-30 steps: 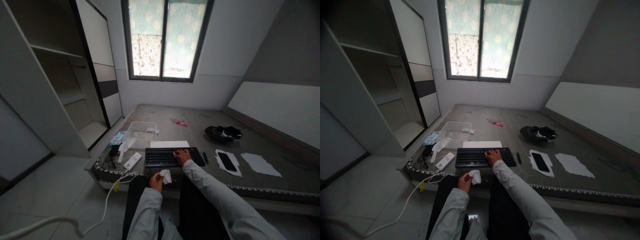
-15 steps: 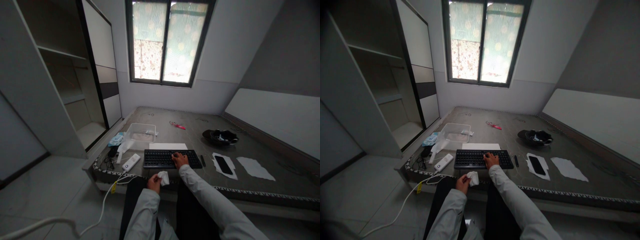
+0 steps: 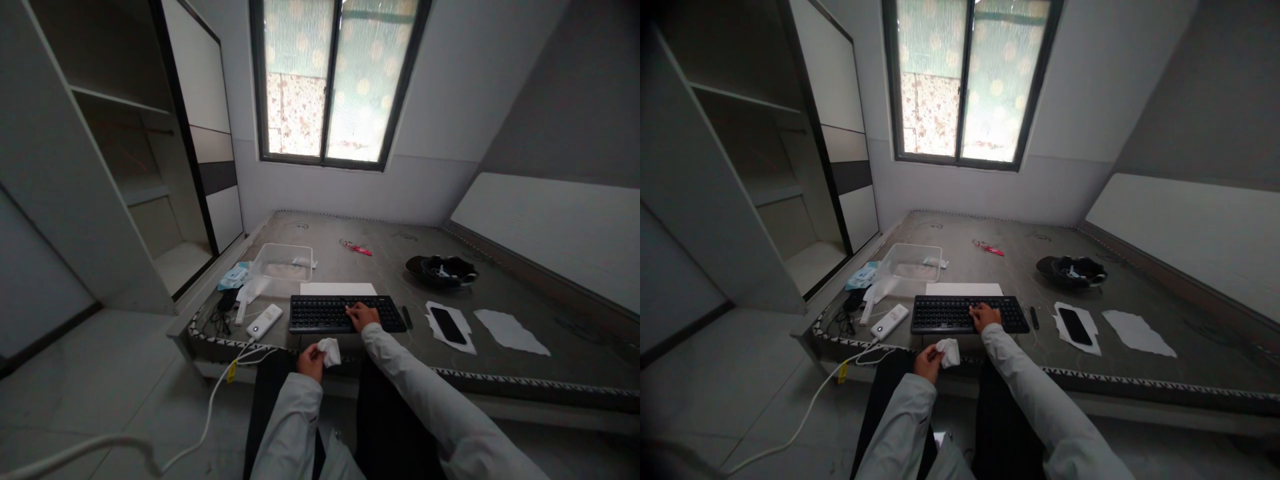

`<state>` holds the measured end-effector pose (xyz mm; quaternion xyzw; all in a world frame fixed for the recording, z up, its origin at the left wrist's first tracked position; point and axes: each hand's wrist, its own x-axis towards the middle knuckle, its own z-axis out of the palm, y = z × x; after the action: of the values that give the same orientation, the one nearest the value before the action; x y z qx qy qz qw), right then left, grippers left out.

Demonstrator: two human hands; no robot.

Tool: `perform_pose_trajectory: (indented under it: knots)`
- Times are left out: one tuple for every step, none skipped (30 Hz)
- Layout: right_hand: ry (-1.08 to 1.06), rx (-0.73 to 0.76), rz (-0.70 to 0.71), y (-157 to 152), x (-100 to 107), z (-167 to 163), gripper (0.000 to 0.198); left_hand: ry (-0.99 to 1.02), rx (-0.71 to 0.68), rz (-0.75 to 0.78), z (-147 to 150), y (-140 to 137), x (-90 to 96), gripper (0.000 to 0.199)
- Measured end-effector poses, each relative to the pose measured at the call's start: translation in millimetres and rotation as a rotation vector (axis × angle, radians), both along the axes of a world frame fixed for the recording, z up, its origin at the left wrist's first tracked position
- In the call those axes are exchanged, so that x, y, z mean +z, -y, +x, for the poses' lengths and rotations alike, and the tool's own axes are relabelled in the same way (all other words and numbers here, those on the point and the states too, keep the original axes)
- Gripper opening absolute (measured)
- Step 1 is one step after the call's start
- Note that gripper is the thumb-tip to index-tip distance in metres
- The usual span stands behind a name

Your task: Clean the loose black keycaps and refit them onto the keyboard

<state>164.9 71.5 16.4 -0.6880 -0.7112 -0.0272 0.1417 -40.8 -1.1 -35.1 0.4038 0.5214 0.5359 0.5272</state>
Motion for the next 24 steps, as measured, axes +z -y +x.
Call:
perform_pose_trajectory:
  knots:
    - [-0.095,-0.020,0.011,-2.7,-1.8,6.8,0.033,-0.013,-0.004,0.011,-0.8,-0.5,-2.5,0.018]
    - [-0.191,-0.062,0.025,-5.5,-2.9,15.4,0.034,-0.024,-0.007,0.019,-1.7,-0.9,-4.8,0.018]
    - [-0.276,-0.119,0.045,-8.0,-3.3,25.7,0.036,-0.031,-0.009,0.026,-2.6,-1.4,-6.8,0.018]
    - [-0.347,-0.207,0.068,-10.0,-2.9,37.6,0.038,-0.035,-0.007,0.030,-3.4,-1.9,-8.3,0.018]
    - [-0.399,-0.307,0.073,-11.4,-2.0,50.9,0.039,-0.036,-0.003,0.029,-4.2,-2.3,-9.2,0.018]
    - [-0.418,-0.373,0.068,-12.0,-0.6,65.1,0.042,-0.034,0.001,0.024,-5.0,-2.8,-9.4,0.018]
    - [-0.425,-0.420,0.061,-11.9,0.9,79.7,0.045,-0.033,0.003,0.015,-5.6,-3.1,-8.8,0.019]
    - [-0.425,-0.461,0.053,-11.2,2.3,94.1,0.046,-0.033,0.003,0.003,-6.2,-3.4,-7.5,0.019]
    - [-0.419,-0.499,0.045,-10.0,3.4,107.8,0.046,-0.036,0.008,-0.014,-6.5,-3.6,-5.7,0.019]
    - [-0.413,-0.529,0.038,-8.7,4.1,120.2,0.045,-0.040,0.014,-0.033,-6.7,-3.8,-3.7,0.020]
    - [-0.407,-0.551,0.029,-7.3,4.1,131.2,0.043,-0.045,0.017,-0.046,-6.6,-4.0,-1.7,0.019]
    - [-0.403,-0.565,0.019,-6.3,3.6,140.4,0.040,-0.051,0.020,-0.053,-6.2,-4.2,0.1,0.019]
    - [-0.402,-0.570,0.008,-5.8,2.3,148.1,0.038,-0.057,0.018,-0.054,-5.7,-4.5,1.4,0.019]
    - [-0.403,-0.570,-0.008,-6.0,0.4,154.2,0.035,-0.065,0.013,-0.048,-5.0,-4.9,2.3,0.019]
    - [-0.406,-0.563,-0.026,-6.7,-2.0,159.0,0.033,-0.073,0.005,-0.038,-4.1,-5.4,2.7,0.019]
    - [-0.411,-0.552,-0.047,-7.9,-4.9,162.7,0.030,-0.081,-0.006,-0.028,-3.2,-6.0,3.0,0.019]
    - [-0.416,-0.539,-0.067,-9.5,-8.0,165.6,0.028,-0.089,-0.017,-0.021,-2.2,-6.7,3.2,0.019]
    - [-0.419,-0.526,-0.084,-11.2,-11.3,168.0,0.026,-0.094,-0.026,-0.017,-1.2,-7.5,3.7,0.019]
    - [-0.422,-0.512,-0.095,-12.9,-14.5,169.9,0.025,-0.093,-0.034,-0.016,-0.1,-8.4,4.5,0.019]
    - [-0.422,-0.500,-0.101,-14.4,-17.7,171.6,0.024,-0.087,-0.042,-0.017,1.0,-9.3,5.7,0.019]
    - [-0.422,-0.489,-0.103,-15.7,-20.7,173.3,0.025,-0.078,-0.048,-0.021,2.2,-10.3,7.4,0.019]
    - [-0.422,-0.483,-0.102,-16.7,-23.6,175.0,0.026,-0.069,-0.054,-0.025,3.5,-11.4,9.4,0.020]
    - [-0.421,-0.477,-0.103,-17.6,-26.2,176.8,0.027,-0.063,-0.059,-0.030,4.9,-12.6,11.6,0.020]
    - [-0.419,-0.471,-0.109,-18.4,-28.7,179.0,0.028,-0.061,-0.063,-0.036,6.5,-13.8,13.8,0.021]
